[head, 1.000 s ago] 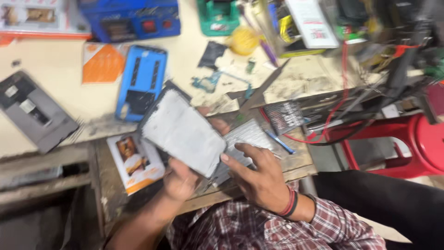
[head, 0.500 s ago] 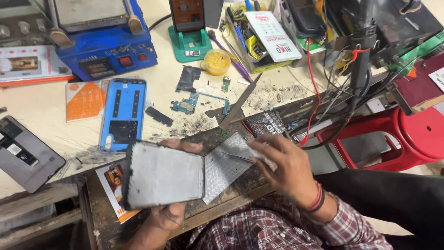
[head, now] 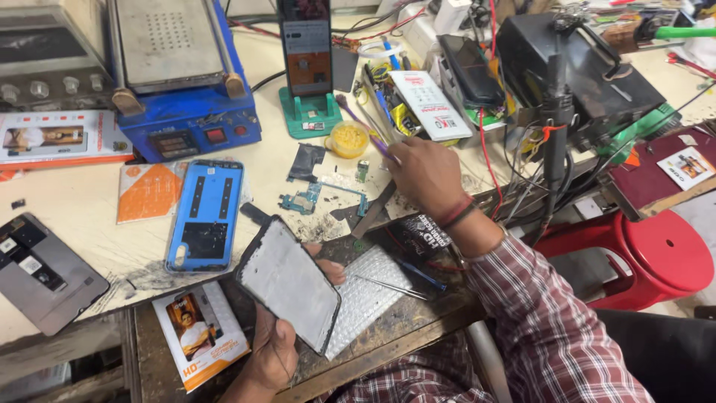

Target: The person uses a metal spudger and a purple plastic pry tool to scrape adhesive residue from the inner frame of a smartphone. They repeatedly scrape along the edges and corners, occasionally flipping the frame to access different sides.

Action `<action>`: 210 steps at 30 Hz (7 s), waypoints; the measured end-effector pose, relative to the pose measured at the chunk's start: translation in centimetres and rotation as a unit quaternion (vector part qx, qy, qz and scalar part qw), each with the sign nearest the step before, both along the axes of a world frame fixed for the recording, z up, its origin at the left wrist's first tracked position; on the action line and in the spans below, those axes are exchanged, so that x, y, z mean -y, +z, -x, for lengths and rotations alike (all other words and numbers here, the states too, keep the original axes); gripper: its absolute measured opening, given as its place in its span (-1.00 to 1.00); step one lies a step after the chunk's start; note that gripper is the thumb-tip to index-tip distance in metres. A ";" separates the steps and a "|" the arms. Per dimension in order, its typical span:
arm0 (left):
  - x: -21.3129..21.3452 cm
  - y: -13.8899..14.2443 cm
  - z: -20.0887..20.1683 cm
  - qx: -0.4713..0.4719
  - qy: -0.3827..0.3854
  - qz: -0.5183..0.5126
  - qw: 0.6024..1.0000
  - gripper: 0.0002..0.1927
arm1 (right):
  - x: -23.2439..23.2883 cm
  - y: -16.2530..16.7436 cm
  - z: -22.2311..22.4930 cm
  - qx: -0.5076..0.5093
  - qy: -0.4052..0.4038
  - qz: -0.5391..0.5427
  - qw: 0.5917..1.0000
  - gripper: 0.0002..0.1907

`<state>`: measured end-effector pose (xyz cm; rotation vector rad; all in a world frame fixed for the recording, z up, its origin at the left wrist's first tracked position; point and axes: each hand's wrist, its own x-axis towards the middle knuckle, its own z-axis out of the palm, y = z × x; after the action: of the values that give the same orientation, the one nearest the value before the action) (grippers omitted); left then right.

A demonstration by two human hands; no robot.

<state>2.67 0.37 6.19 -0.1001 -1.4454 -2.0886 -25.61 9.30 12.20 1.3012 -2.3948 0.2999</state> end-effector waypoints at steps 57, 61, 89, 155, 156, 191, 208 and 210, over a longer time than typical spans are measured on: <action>0.9 -2.9 0.3 0.047 -0.266 -0.212 0.939 -0.22 | -9.8 -8.1 -8.0 0.458 0.123 0.193 0.859 -0.73; 1.0 -2.4 0.1 0.054 -0.275 -0.229 0.932 -0.22 | -10.3 -7.5 -8.0 0.424 0.139 0.210 0.870 -0.70; 1.0 -3.2 0.0 0.063 -0.314 -0.196 0.927 -0.25 | -9.7 -6.7 -9.0 0.343 0.166 0.242 0.892 -0.69; 1.2 -6.0 0.2 0.086 -0.269 -0.219 0.934 -0.28 | -9.4 -6.9 -11.3 0.376 0.226 0.128 0.889 -0.70; 1.1 -6.1 0.2 0.084 -0.256 -0.210 0.940 -0.28 | -9.4 -7.1 -11.5 0.377 0.217 0.121 0.892 -0.69; 1.4 -4.3 -0.9 -0.035 -0.055 -0.157 0.985 -0.22 | -10.4 -8.3 -11.6 0.470 0.192 -0.015 0.862 -0.74; 1.1 -3.6 -0.9 -0.041 0.016 -0.112 0.993 -0.12 | -11.9 -8.5 -11.3 0.439 0.155 0.018 0.885 -0.73; 1.3 -3.5 -0.8 -0.046 0.022 -0.109 0.993 -0.12 | -12.2 -8.6 -11.4 0.421 0.124 0.028 0.898 -0.71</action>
<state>3.51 -0.88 2.66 -0.0754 -1.1474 -2.1623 -14.18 21.46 3.63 1.6886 -2.8243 1.2180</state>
